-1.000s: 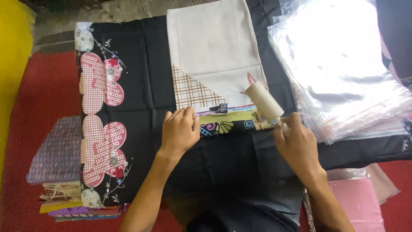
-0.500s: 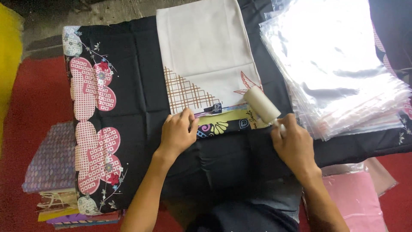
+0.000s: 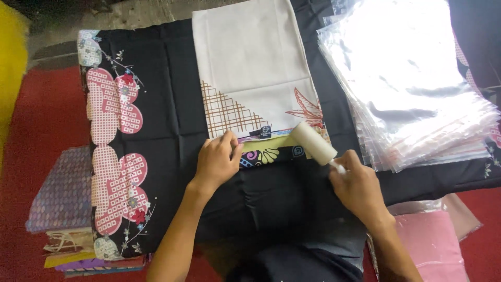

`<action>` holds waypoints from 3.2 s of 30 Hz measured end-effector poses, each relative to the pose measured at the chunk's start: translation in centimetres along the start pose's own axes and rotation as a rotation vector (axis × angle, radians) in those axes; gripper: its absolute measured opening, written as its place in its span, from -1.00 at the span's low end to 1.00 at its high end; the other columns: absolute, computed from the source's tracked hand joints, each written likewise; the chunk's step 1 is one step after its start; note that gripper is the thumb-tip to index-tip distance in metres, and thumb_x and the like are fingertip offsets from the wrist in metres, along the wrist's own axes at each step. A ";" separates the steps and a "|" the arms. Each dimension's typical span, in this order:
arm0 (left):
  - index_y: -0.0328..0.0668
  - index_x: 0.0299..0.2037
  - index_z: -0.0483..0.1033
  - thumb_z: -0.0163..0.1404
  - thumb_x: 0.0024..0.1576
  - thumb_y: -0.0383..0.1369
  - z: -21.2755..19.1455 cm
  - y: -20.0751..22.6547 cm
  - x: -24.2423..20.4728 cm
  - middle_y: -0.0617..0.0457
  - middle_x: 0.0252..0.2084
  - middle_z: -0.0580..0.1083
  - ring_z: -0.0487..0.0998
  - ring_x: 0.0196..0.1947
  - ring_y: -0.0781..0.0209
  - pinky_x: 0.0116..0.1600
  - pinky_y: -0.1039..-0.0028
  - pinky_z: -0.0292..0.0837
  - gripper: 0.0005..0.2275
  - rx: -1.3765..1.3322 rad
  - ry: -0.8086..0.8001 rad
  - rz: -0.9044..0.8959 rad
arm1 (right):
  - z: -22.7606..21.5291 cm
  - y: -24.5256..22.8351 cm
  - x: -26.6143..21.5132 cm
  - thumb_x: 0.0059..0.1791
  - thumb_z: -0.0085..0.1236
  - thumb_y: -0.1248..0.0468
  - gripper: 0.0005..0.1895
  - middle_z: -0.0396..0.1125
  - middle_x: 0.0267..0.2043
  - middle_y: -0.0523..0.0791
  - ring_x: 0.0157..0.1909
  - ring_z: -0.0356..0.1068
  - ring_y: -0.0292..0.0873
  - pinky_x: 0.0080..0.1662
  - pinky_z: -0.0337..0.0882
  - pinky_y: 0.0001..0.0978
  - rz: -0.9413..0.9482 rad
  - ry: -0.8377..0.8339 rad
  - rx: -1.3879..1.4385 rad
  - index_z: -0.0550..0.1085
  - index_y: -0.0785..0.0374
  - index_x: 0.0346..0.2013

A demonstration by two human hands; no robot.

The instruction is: The person uses a white cylindrical roller to smooth and roll a patterned fabric on a black work surface. They repeatedly roll the fabric, adjust its position, and continue rolling until the fabric is tightly wound around the roller.

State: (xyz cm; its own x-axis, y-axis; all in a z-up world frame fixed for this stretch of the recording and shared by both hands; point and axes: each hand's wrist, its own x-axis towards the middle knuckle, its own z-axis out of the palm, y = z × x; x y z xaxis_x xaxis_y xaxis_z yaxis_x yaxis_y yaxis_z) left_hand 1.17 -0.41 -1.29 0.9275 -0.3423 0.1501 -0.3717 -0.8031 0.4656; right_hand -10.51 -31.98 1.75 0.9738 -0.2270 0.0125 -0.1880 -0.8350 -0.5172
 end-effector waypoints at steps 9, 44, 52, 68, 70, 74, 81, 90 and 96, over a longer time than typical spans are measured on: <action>-0.04 -0.34 0.38 -0.03 0.27 -0.15 -2.9 0.2 0.3 -0.03 -0.64 0.43 0.57 -0.49 -0.13 -0.21 0.21 0.44 -0.78 -0.341 -0.090 -0.155 | 0.9 -3.8 1.1 0.06 0.03 0.11 -0.84 0.45 -0.49 0.07 -0.41 0.50 0.29 -0.32 0.47 0.18 -0.118 0.087 -0.131 0.34 0.07 -0.15; -0.12 -0.25 0.51 -0.06 0.26 -0.35 -6.0 2.1 -0.6 -0.06 -0.55 0.45 0.51 -0.52 0.04 -0.31 0.33 0.44 -0.89 -0.428 0.130 0.020 | 1.4 -7.8 4.5 -0.04 0.22 0.10 -0.75 0.52 -0.32 0.02 -0.21 0.51 0.25 -0.19 0.47 0.18 -0.238 -0.216 0.129 0.36 0.06 -0.21; -0.03 -0.32 0.47 -0.03 0.21 -0.34 -0.6 0.1 -0.4 0.07 -0.49 0.41 0.54 -0.39 0.07 -0.22 0.34 0.42 -0.92 -0.007 0.195 0.206 | 0.4 -3.4 -0.4 -0.06 0.24 0.25 -0.79 0.55 -0.32 0.02 -0.23 0.55 0.23 -0.21 0.52 0.14 0.026 -0.079 0.078 0.40 0.16 -0.20; 0.02 -0.07 0.48 0.06 -0.02 -0.26 -4.8 0.7 -2.5 0.03 -0.25 0.35 0.40 -0.12 -0.06 -0.03 0.22 0.36 -0.71 -0.047 -0.112 0.225 | -0.2 -0.7 2.9 -0.10 0.20 0.11 -0.69 0.39 -0.47 0.04 -0.23 0.49 0.22 -0.19 0.47 0.00 -0.180 0.050 -0.186 0.34 0.18 -0.23; 0.01 0.01 0.45 0.03 -0.07 -0.24 -4.7 0.7 -2.8 -0.02 -0.15 0.33 0.35 -0.04 -0.13 0.02 0.15 0.33 -0.61 -0.001 -0.208 0.182 | 0.0 -1.1 3.4 -0.17 0.23 0.15 -0.71 0.36 -0.43 -0.03 -0.14 0.47 0.14 -0.13 0.48 -0.15 -0.306 0.013 -0.172 0.35 0.18 -0.30; -0.05 0.04 0.38 -0.02 -0.10 -0.28 -3.8 0.2 -3.2 -0.05 -0.05 0.26 0.27 0.05 -0.14 0.09 0.11 0.28 -0.57 0.050 -0.234 0.102 | 0.6 -1.7 4.8 -0.21 0.21 0.21 -0.75 0.45 -0.14 -0.05 0.22 0.33 0.07 0.14 0.38 -0.12 -0.631 -0.025 -0.217 0.44 0.24 -0.32; -0.07 -0.09 0.49 -0.07 -0.06 -0.44 -1.0 -1.8 -3.2 0.05 -0.19 0.34 0.41 -0.07 0.02 -0.02 0.27 0.34 -0.70 0.154 0.154 0.280 | 2.6 0.0 6.9 -0.13 0.23 0.27 -0.83 0.49 -0.16 -0.06 0.11 0.46 0.01 0.12 0.41 -0.15 -0.764 0.126 -0.147 0.45 0.28 -0.33; -0.05 -0.15 0.54 -0.13 0.12 -0.51 -3.4 0.3 -4.7 0.11 -0.30 0.39 0.49 -0.19 0.14 0.07 0.31 0.34 -0.79 0.192 0.243 0.400 | 0.0 0.3 5.3 -0.10 0.12 0.38 -0.91 0.52 -0.28 -0.08 -0.05 0.55 0.01 0.05 0.47 -0.15 -0.765 0.123 0.024 0.49 0.29 -0.31; -0.05 -0.19 0.56 -0.12 0.12 -0.48 -4.4 1.8 -8.6 0.12 -0.38 0.43 0.55 -0.27 0.12 0.06 0.29 0.39 -0.81 0.012 0.070 0.338 | -0.9 3.4 1.4 -0.12 0.10 0.35 -0.99 0.45 -0.53 -0.08 -0.26 0.58 0.04 -0.07 0.52 -0.13 -0.667 -0.039 0.091 0.45 0.22 -0.42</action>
State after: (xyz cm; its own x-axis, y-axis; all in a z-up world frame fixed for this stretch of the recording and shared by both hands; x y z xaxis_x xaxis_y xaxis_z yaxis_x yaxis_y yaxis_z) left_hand -7.25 3.26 2.13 0.7522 -0.5557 0.3541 -0.6584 -0.6560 0.3691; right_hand -9.88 -35.57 0.77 0.8819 0.3425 0.3240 0.4651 -0.7443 -0.4793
